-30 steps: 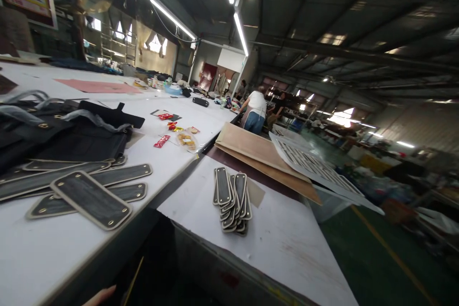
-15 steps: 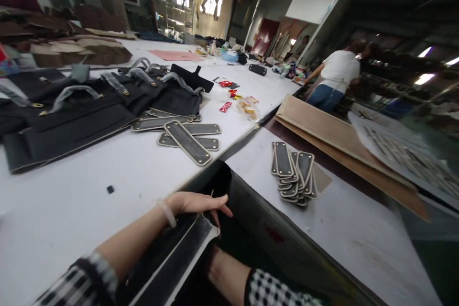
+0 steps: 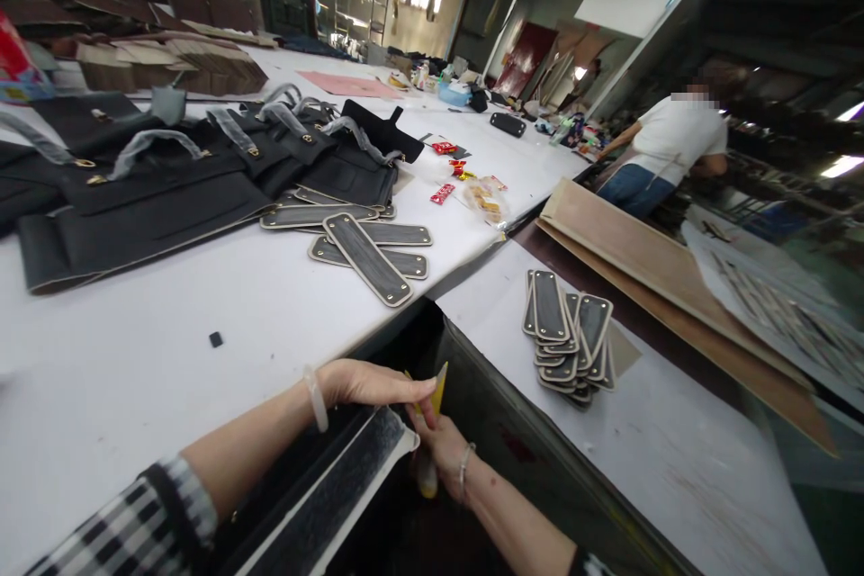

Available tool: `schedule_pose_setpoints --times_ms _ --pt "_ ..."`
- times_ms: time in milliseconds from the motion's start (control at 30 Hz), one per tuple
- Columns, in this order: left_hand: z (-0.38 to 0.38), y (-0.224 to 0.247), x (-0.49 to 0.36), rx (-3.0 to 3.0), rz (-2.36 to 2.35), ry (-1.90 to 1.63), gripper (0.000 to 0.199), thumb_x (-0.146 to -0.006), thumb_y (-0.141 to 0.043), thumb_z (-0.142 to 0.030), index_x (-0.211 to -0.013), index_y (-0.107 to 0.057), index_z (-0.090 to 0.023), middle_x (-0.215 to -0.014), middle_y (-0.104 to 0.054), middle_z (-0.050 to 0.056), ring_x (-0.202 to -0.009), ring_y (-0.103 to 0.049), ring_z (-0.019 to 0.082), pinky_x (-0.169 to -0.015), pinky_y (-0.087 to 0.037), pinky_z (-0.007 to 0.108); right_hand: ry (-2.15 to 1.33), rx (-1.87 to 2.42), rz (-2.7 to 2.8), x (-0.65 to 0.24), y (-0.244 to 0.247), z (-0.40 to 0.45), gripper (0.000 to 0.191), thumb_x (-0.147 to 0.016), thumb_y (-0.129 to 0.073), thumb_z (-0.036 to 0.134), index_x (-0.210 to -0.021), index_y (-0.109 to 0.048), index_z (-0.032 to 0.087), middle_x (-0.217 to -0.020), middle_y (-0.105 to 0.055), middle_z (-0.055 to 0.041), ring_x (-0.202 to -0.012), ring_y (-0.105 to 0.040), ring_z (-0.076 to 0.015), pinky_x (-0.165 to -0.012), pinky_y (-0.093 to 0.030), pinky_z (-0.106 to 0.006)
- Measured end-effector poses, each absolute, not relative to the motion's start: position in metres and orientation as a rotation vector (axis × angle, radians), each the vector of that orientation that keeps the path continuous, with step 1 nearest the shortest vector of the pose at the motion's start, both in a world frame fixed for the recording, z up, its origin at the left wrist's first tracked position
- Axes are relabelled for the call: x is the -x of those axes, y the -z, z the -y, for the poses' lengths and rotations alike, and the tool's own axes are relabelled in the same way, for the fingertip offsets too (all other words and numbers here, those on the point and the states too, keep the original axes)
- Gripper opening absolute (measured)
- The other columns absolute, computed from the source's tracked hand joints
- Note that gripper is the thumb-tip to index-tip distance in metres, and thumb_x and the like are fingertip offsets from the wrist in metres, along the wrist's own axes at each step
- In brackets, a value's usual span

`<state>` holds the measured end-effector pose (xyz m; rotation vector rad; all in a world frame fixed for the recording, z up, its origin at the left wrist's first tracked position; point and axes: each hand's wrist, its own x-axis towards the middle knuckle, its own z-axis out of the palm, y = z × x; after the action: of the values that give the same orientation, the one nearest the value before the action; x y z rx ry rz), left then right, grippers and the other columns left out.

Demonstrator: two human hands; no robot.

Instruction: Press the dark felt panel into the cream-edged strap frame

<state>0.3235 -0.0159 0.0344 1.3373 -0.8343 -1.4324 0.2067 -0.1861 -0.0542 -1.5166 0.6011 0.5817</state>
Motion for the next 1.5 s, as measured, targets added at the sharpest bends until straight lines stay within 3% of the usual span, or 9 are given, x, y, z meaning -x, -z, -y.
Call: schedule_pose_setpoints --times_ms 67,167,267,400,533,633,900,1067,1500 --pt "0.016 -0.033 -0.324 -1.316 0.821 1.461 0.076 -0.069 -0.047 -0.085 -0.103 -0.066 -0.019 -0.086 -0.071 0.004 -0.083 -0.063 0.022 -0.076 -0.049 0.032 -0.663 1.586 -0.582 -0.204 0.036 0.223 0.038 -0.080 -0.070 0.044 -0.100 -0.054 0.015 -0.062 -0.057 0.0062 -0.041 -0.051 -0.0090 -0.039 -0.043 -0.021" --pt "0.018 -0.032 -0.325 -1.289 0.788 1.534 0.066 -0.058 -0.078 -0.063 -0.105 -0.061 -0.021 -0.085 -0.070 0.001 -0.080 -0.063 0.020 -0.071 -0.049 0.030 -0.807 1.640 -0.481 -0.198 -0.006 0.270 0.055 -0.060 -0.080 0.052 -0.092 -0.054 0.015 -0.064 -0.064 0.0020 -0.039 -0.053 -0.0096 -0.035 -0.042 -0.019" --pt "0.021 -0.030 -0.325 -1.271 0.740 1.594 0.068 -0.047 -0.090 -0.038 -0.104 -0.057 -0.021 -0.087 -0.069 0.000 -0.079 -0.063 0.019 -0.070 -0.050 0.029 -1.037 1.632 -0.389 -0.194 -0.046 0.282 0.057 -0.068 -0.068 0.067 -0.081 -0.058 0.012 -0.053 -0.063 -0.0036 -0.034 -0.053 -0.0115 -0.030 -0.040 -0.018" --pt "0.023 -0.029 -0.323 -1.285 0.673 1.593 0.068 -0.044 -0.087 -0.025 -0.104 -0.053 -0.022 -0.088 -0.068 -0.002 -0.076 -0.063 0.018 -0.067 -0.050 0.028 -1.256 1.694 -0.316 -0.196 -0.067 0.252 0.061 -0.076 -0.051 0.075 -0.084 -0.056 0.015 -0.047 -0.055 0.0013 -0.032 -0.050 -0.0098 -0.030 -0.043 -0.017" --pt "0.023 -0.028 -0.322 -1.304 0.633 1.565 0.068 -0.047 -0.085 -0.024 -0.107 -0.052 -0.022 -0.086 -0.067 -0.003 -0.082 -0.063 0.019 -0.070 -0.048 0.027 -1.287 1.804 -0.277 -0.205 -0.067 0.224 0.032 -0.090 -0.047 0.051 -0.093 -0.046 0.019 -0.045 -0.053 0.0056 -0.027 -0.047 -0.0102 -0.025 -0.040 -0.017" --pt "0.023 -0.030 -0.322 -1.346 0.620 1.552 0.073 -0.048 -0.085 -0.025 -0.113 -0.051 -0.021 -0.088 -0.067 -0.003 -0.086 -0.063 0.020 -0.074 -0.048 0.028 -1.276 1.896 -0.244 -0.213 -0.070 0.219 0.023 -0.092 -0.044 0.043 -0.093 -0.045 0.020 -0.044 -0.052 0.0064 -0.027 -0.047 -0.0112 -0.024 -0.039 -0.017" --pt "0.019 -0.038 -0.323 -1.473 0.684 1.538 0.095 -0.050 -0.082 -0.027 -0.136 -0.041 -0.018 -0.101 -0.068 0.004 -0.096 -0.064 0.027 -0.079 -0.050 0.033 -1.293 1.956 -0.172 -0.221 -0.071 0.221 0.024 -0.093 -0.039 0.044 -0.092 -0.045 0.020 -0.045 -0.052 0.0057 -0.027 -0.047 -0.0110 -0.024 -0.037 -0.016" --pt "0.017 -0.037 -0.325 -1.550 0.782 1.440 0.093 -0.056 -0.079 -0.028 -0.139 -0.039 -0.018 -0.101 -0.069 0.005 -0.096 -0.065 0.027 -0.083 -0.051 0.034 -1.302 2.006 -0.163 -0.221 -0.070 0.221 0.025 -0.092 -0.041 0.045 -0.093 -0.047 0.020 -0.046 -0.051 0.0058 -0.028 -0.047 -0.0110 -0.024 -0.037 -0.016" --pt "0.018 -0.031 -0.324 -1.602 0.832 1.363 0.097 -0.057 -0.077 -0.029 -0.143 -0.036 -0.015 -0.099 -0.069 0.006 -0.091 -0.064 0.027 -0.075 -0.052 0.030 -1.352 1.950 -0.173 -0.220 -0.071 0.215 0.024 -0.094 -0.036 0.040 -0.096 -0.047 0.019 -0.044 -0.052 0.0058 -0.026 -0.045 -0.0111 -0.023 -0.037 -0.017"
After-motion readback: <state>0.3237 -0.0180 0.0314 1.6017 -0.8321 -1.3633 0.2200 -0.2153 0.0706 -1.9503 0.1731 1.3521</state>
